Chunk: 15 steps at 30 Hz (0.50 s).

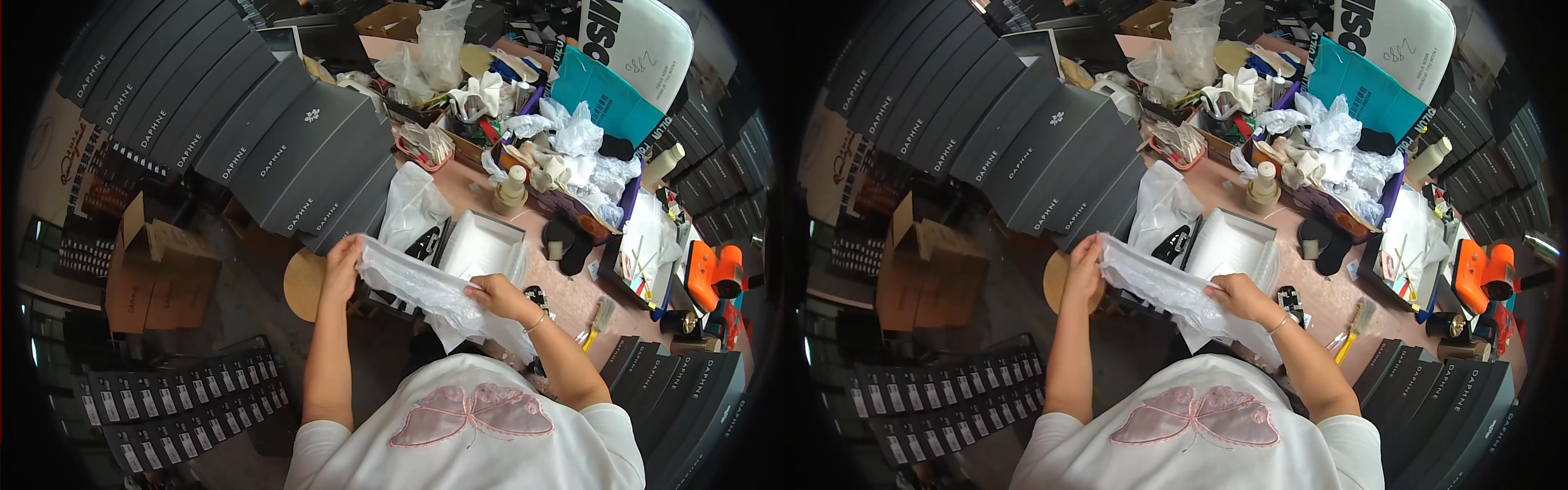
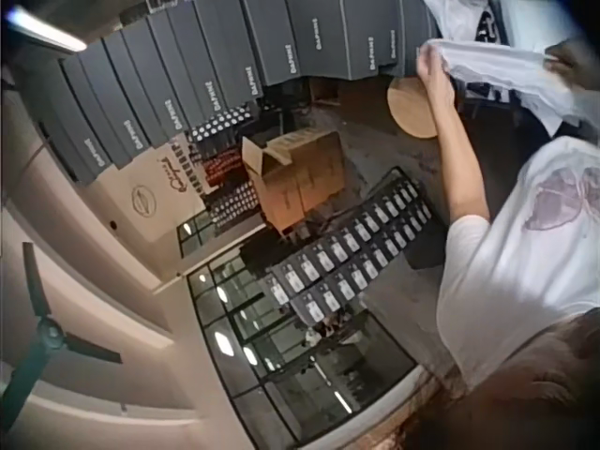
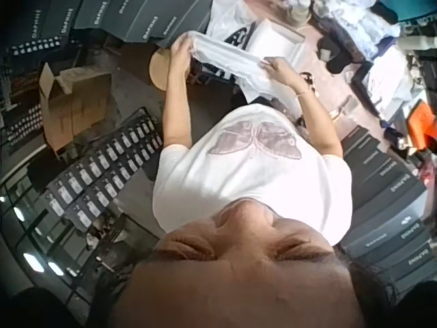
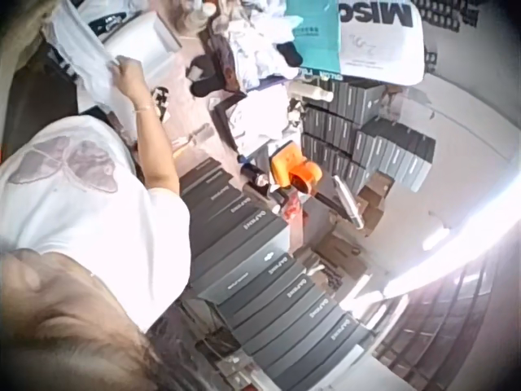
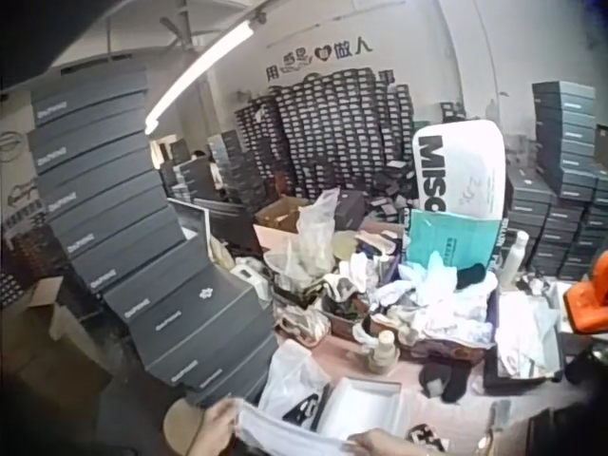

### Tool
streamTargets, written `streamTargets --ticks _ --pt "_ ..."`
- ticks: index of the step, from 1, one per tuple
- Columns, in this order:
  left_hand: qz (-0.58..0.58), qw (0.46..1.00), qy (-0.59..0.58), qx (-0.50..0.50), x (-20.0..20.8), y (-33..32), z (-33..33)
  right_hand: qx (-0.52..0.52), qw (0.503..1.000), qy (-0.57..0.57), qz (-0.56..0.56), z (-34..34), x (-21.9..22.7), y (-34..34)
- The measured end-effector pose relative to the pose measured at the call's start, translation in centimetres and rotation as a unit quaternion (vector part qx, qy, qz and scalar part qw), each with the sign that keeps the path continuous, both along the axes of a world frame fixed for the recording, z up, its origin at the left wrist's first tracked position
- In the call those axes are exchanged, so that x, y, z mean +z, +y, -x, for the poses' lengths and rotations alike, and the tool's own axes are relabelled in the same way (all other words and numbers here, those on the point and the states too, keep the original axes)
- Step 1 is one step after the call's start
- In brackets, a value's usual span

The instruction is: The recorder is packing high-heeled shoes into shoeboxes using tissue paper.

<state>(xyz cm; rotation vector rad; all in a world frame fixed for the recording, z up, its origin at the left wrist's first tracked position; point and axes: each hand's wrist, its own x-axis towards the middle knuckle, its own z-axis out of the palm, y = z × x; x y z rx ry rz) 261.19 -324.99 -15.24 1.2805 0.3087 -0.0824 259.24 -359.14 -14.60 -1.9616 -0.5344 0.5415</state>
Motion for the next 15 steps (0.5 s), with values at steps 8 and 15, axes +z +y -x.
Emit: streamTargets --ticks 8,15 --pt "0.156 0.984 0.009 0.090 -3.0 -8.9 1.4 -0.076 0.996 0.055 0.008 1.4 -0.6 -1.9" --pt "0.078 0.995 0.020 0.062 -2.6 -6.8 0.0 -0.073 0.990 0.121 0.018 2.4 0.0 -4.6"
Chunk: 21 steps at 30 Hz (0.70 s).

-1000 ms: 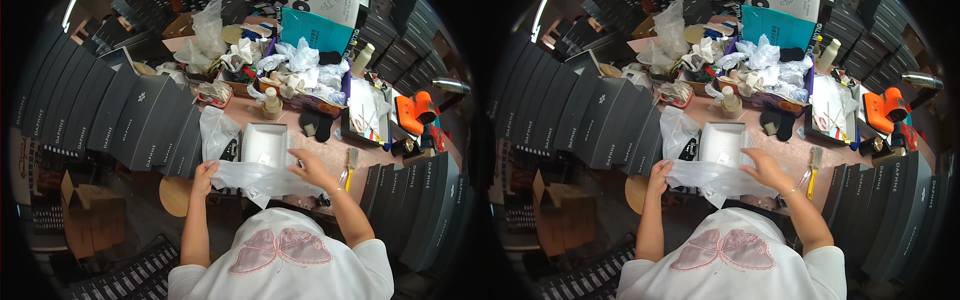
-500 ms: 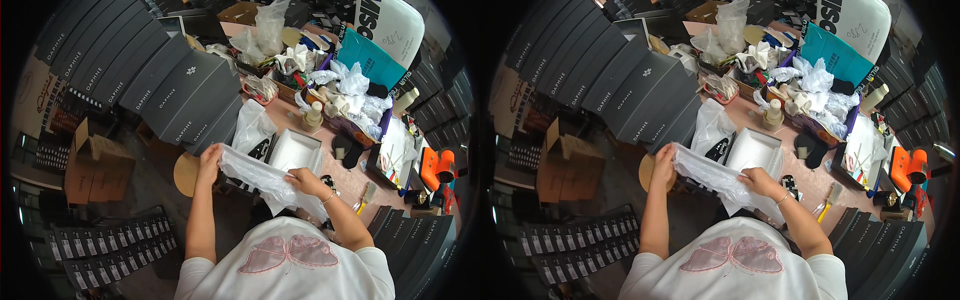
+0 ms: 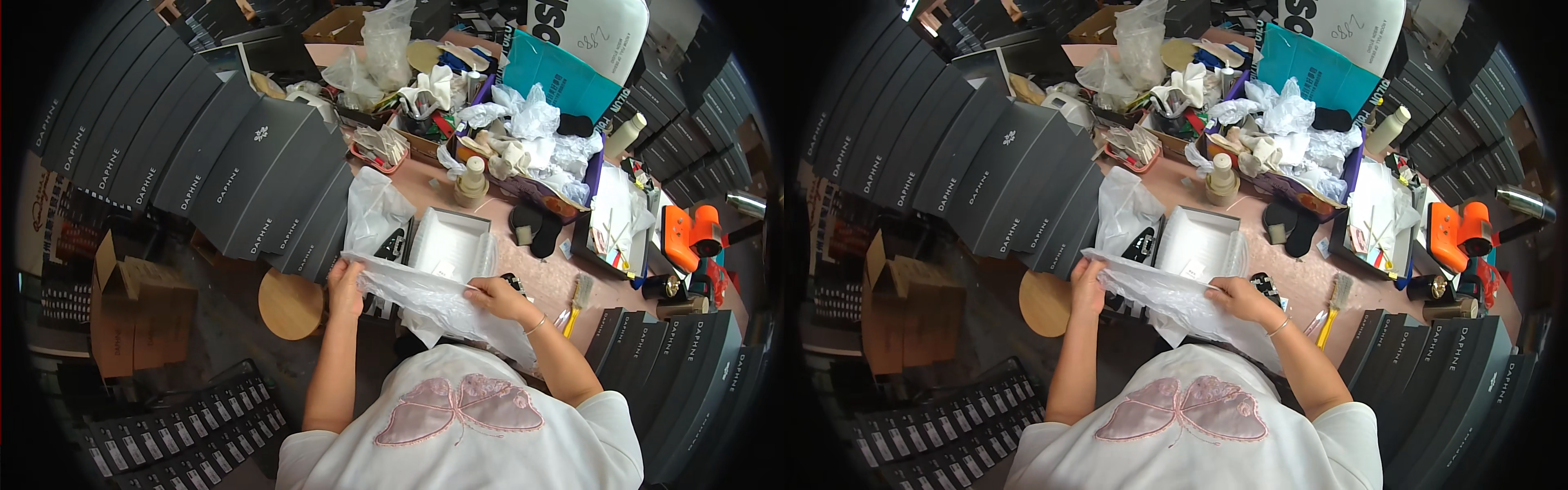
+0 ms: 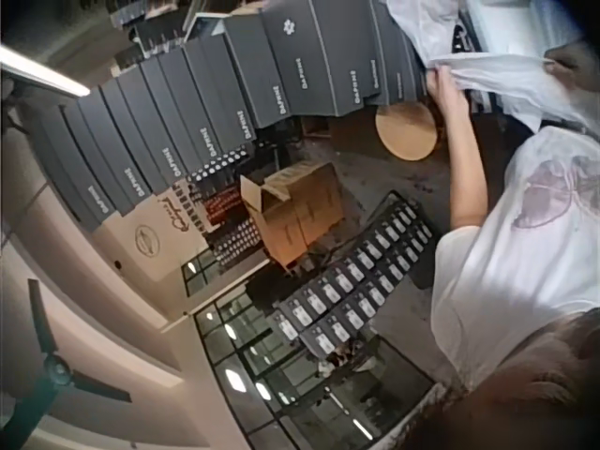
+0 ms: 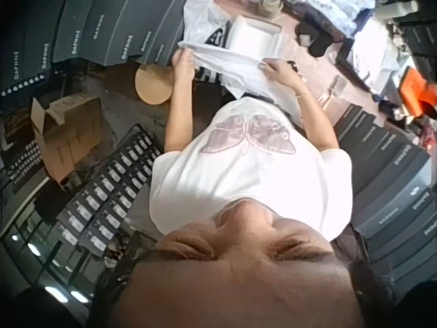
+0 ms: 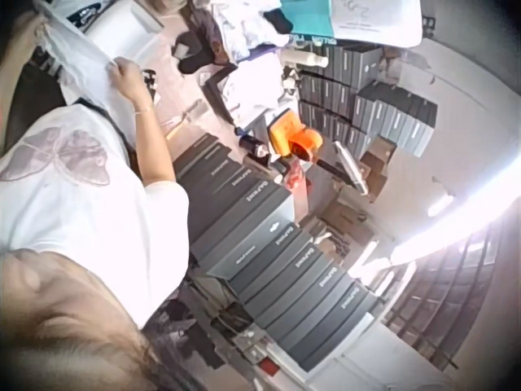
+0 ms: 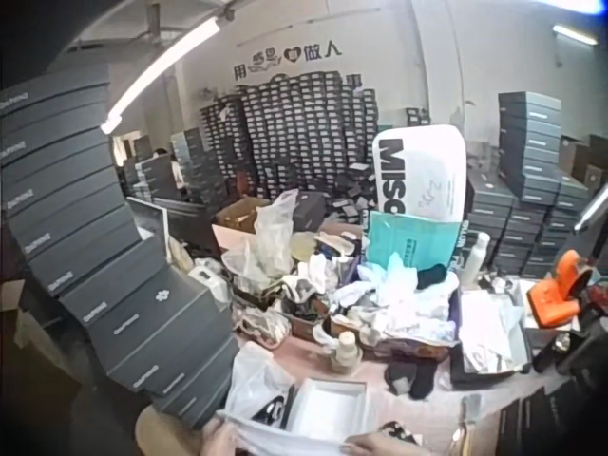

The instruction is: The recorder is packing high-heeled shoes into shoeboxes using tissue paper.

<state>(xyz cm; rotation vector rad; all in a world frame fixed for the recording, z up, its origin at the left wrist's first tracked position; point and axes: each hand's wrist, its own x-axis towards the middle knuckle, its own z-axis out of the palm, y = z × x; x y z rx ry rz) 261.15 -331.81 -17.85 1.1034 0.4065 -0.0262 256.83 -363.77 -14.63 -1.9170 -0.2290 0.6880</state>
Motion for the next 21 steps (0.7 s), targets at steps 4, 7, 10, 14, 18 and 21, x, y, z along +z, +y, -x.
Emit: streamTargets --ticks 4,7,10,14,18,21 --pt "-0.025 0.999 0.011 0.040 1.8 -0.2 -0.8 0.033 0.999 0.008 0.015 2.2 -0.5 -1.3" --pt "-0.054 0.997 0.006 0.047 0.4 2.4 -1.8 -0.016 0.999 -0.007 0.035 6.4 -2.2 -2.9" --pt "-0.052 0.996 0.033 0.059 0.9 2.7 -2.1 -0.050 0.988 -0.008 0.144 9.9 -2.0 -6.0" --pt "-0.048 0.998 0.028 0.041 0.4 1.4 -1.9 -0.109 0.936 -0.028 0.333 11.3 -4.9 -11.6" --pt "-0.035 0.999 0.003 0.004 -0.2 0.4 -1.0 -0.207 0.965 -0.111 0.119 4.2 2.7 -6.2" --pt "-0.004 0.999 -0.034 -0.032 0.2 -0.1 -1.4 -0.071 0.942 -0.324 0.055 -1.0 1.9 1.1"
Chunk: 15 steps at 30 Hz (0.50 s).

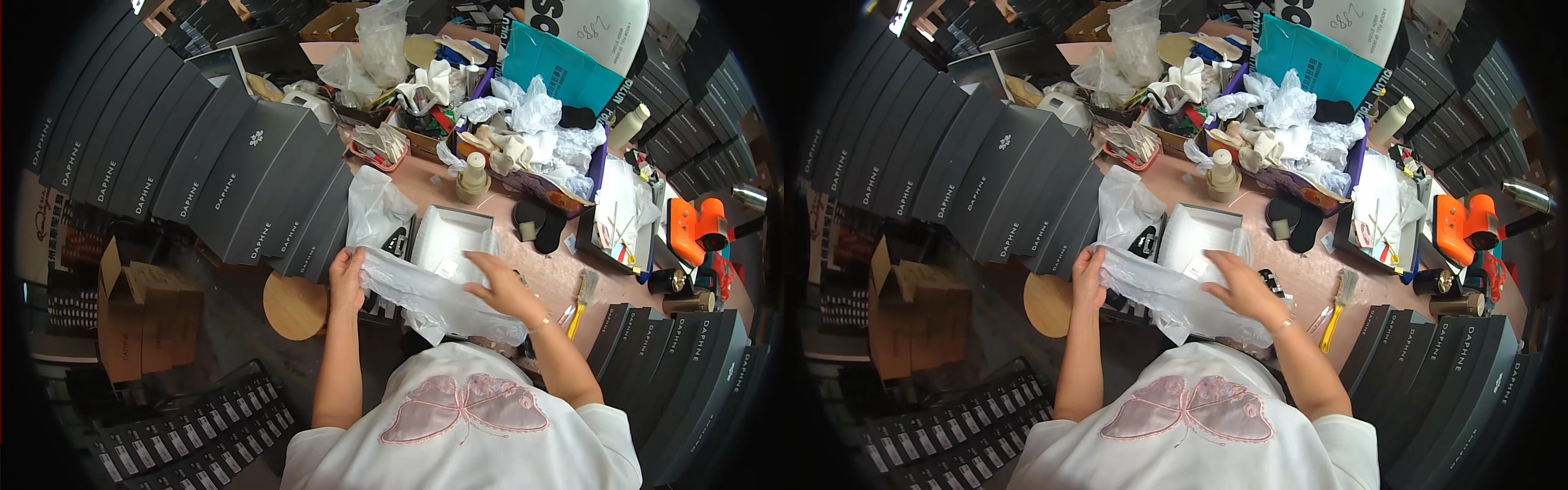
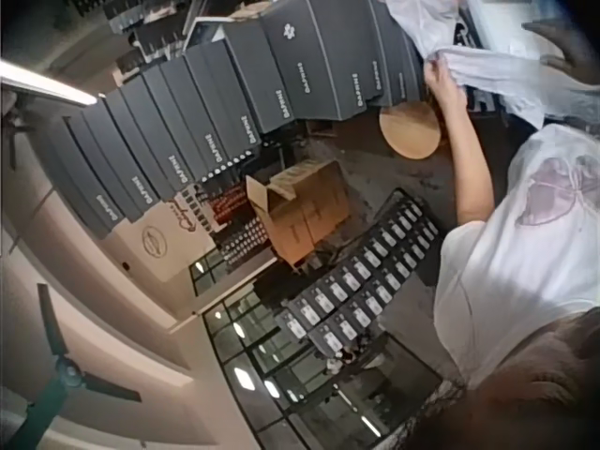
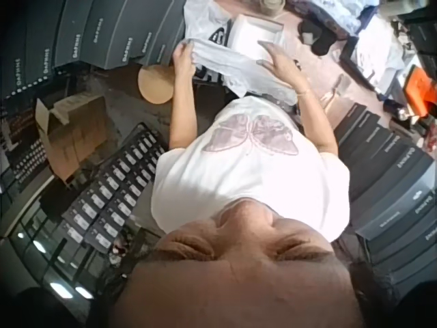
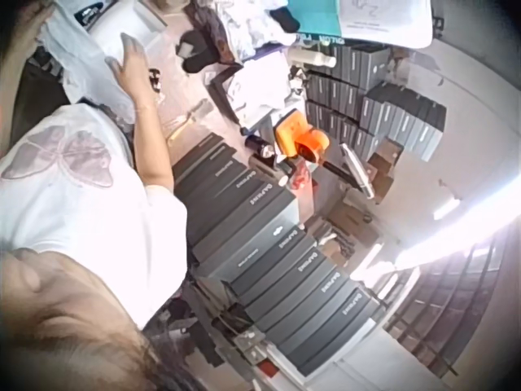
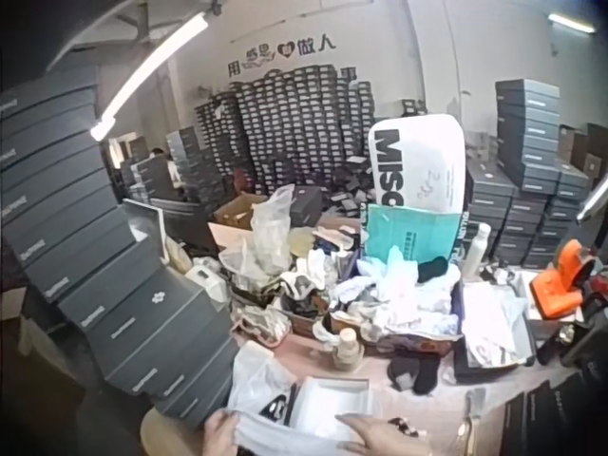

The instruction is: The recorder is packing high-heeled shoes into shoeboxes using tissue paper.

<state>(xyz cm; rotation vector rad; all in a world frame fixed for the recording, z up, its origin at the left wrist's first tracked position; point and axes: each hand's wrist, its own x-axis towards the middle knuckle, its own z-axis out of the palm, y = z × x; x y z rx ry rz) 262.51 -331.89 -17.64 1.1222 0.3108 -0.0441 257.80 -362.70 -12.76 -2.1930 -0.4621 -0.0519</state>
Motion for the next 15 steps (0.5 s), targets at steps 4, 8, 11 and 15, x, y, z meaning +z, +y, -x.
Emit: streamTargets --ticks 4,8,11,15 --pt "0.011 0.998 -0.047 -0.031 3.7 0.6 0.0 0.174 0.977 0.117 -0.029 -5.0 -6.1 3.4" --pt "-0.057 0.994 -0.096 0.004 2.7 3.5 -0.5 0.227 0.949 0.220 0.000 -4.9 -6.2 3.9" --pt "-0.038 0.983 -0.066 0.164 1.5 7.5 -1.6 0.151 0.977 0.150 0.015 -3.5 -4.7 0.8" --pt "-0.469 0.870 0.017 -0.151 -4.4 3.9 1.0 0.008 0.971 0.235 0.040 -0.8 -4.1 -3.3"
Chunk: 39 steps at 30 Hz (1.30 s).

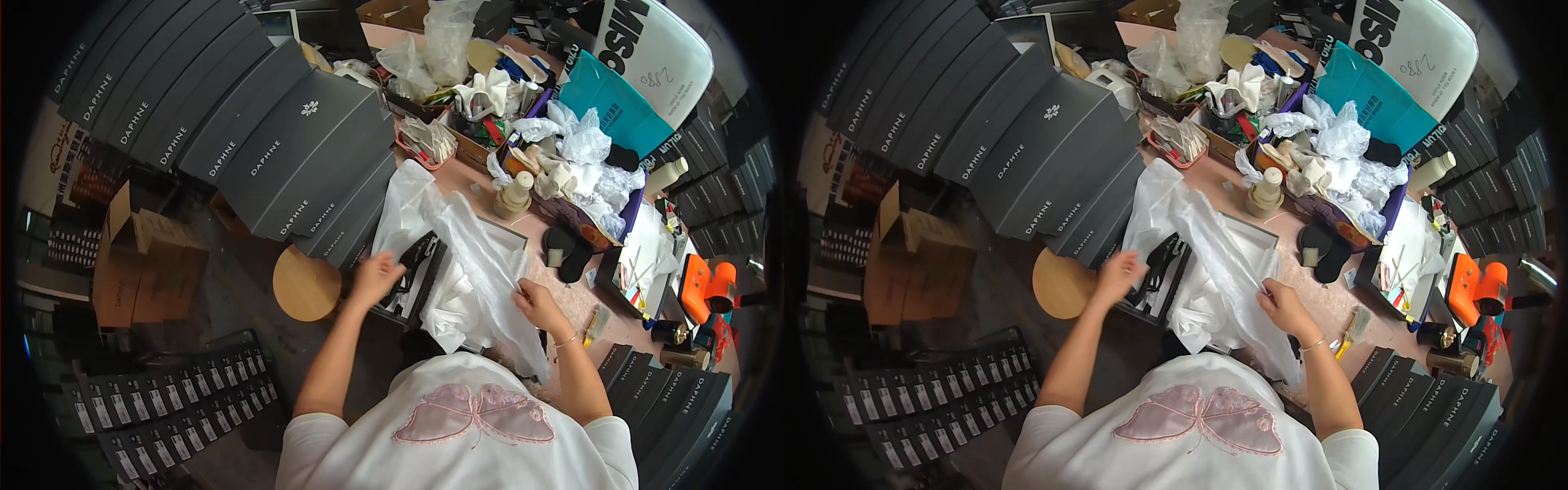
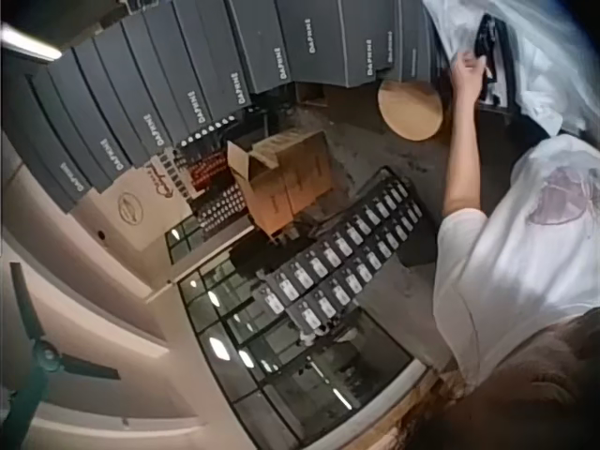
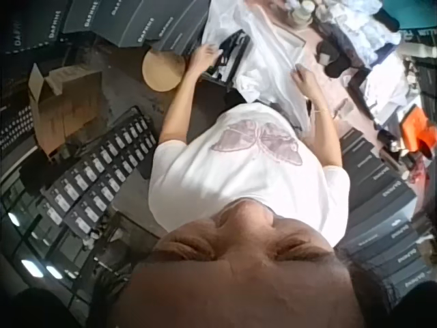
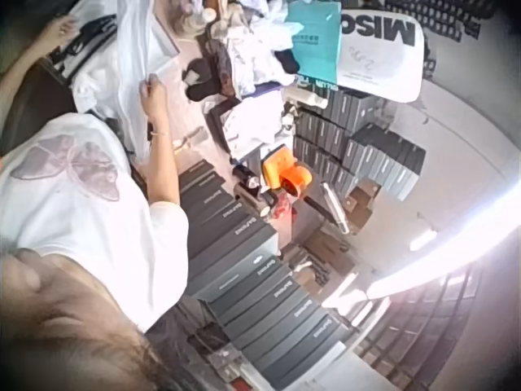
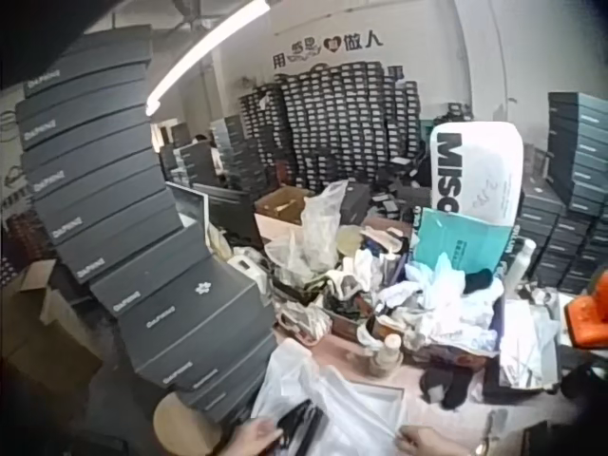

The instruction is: The recorder is packing high-heeled shoes into shoeboxes using tissue paper.

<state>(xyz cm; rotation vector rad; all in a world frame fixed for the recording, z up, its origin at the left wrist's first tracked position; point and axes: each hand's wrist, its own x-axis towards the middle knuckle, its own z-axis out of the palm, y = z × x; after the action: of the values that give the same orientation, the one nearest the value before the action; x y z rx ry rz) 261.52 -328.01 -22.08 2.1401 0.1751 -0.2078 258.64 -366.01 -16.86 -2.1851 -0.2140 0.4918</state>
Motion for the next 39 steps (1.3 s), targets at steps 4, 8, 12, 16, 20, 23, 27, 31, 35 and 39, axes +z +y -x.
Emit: streamTargets --ticks 4,8,12,16,20,23,27,31,35,39 --pt "-0.233 0.970 -0.009 -0.069 -3.5 -5.2 0.5 -0.068 0.996 -0.032 -0.044 1.3 -0.2 0.1" --pt "-0.161 0.986 -0.043 -0.003 -4.3 -1.9 -0.8 -0.063 0.995 -0.042 -0.071 0.9 2.3 0.7" --pt "0.165 0.980 0.032 -0.104 5.6 1.4 1.1 -0.071 0.988 -0.136 0.001 0.9 5.8 1.0" --pt "0.348 0.885 0.257 -0.172 12.6 -1.9 7.0 0.008 0.975 -0.220 -0.026 0.9 5.8 4.7" --pt "0.552 0.702 0.437 -0.106 10.1 -5.6 8.6 0.076 0.989 -0.058 -0.112 2.6 5.9 7.1" --pt "0.675 0.606 0.413 -0.079 8.7 -9.5 8.6 0.068 0.960 0.084 -0.260 3.2 5.5 6.2" --pt "0.584 0.724 0.364 -0.040 8.1 -12.3 8.1 0.097 0.975 0.075 -0.188 4.1 6.7 3.0" --pt "0.524 0.838 0.152 -0.012 9.7 -13.1 8.7 0.024 0.988 -0.020 -0.151 5.6 6.8 2.2" --pt "0.529 0.822 0.179 -0.110 11.1 -12.3 8.8 -0.052 0.958 0.109 -0.260 7.2 6.8 1.7" --pt "0.464 0.824 0.178 -0.272 12.6 -11.9 8.5 -0.096 0.938 0.165 -0.289 8.3 8.3 1.2"
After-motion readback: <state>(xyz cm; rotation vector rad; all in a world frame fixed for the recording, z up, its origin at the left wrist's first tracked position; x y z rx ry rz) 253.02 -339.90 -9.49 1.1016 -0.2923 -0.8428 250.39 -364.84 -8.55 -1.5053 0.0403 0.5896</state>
